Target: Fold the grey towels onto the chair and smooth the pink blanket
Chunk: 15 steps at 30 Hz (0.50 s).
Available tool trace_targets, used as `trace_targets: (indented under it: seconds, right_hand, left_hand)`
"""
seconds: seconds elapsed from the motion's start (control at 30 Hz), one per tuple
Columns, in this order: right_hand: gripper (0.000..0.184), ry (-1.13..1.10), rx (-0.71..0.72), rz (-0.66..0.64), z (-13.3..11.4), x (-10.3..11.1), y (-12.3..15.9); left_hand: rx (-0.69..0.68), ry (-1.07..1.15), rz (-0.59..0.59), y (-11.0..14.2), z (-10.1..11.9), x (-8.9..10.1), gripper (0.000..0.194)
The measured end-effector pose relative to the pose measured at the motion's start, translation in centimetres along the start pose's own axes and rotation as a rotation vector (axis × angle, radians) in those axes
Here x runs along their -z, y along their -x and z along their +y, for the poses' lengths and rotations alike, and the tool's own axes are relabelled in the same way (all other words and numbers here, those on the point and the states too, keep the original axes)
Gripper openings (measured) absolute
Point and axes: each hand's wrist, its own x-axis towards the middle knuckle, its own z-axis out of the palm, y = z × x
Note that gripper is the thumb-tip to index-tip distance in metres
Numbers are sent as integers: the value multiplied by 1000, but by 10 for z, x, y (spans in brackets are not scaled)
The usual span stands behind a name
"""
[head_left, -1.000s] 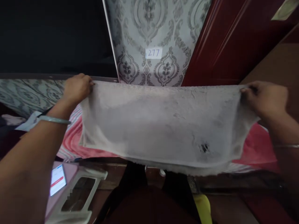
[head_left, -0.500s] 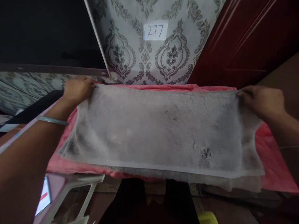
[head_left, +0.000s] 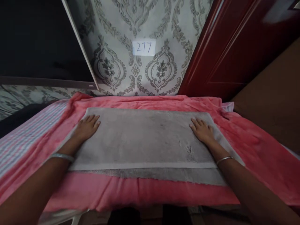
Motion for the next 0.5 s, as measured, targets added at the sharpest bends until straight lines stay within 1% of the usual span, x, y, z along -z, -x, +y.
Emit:
trace_targets:
  seconds: [0.07, 0.1, 0.17, 0.27, 0.4, 0.43, 0.5]
  right_hand:
    - [57, -6, -36, -1, 13, -5, 12]
    - [59, -5, -59, -4, 19, -5, 19]
    - [60, -3, -115, -4, 30, -3, 37]
    - [59, -5, -210, 8, 42, 0, 70]
    - [60, -77, -316, 46, 52, 6, 115]
    - [60, -118, -344, 69, 55, 8, 123]
    - [59, -264, -408, 142, 61, 14, 137]
  left_hand:
    - [37, 43, -46, 8, -15, -8, 61]
    - [44, 55, -65, 12, -22, -9, 63]
    - [73, 76, -60, 24, -33, -8, 64]
    - [108, 97, 49, 54, -43, -4, 68]
    - [154, 77, 150, 106, -45, 4, 85]
    - [174, 70, 175, 117, -45, 6, 85]
    - [222, 85, 235, 137, -43, 9, 78]
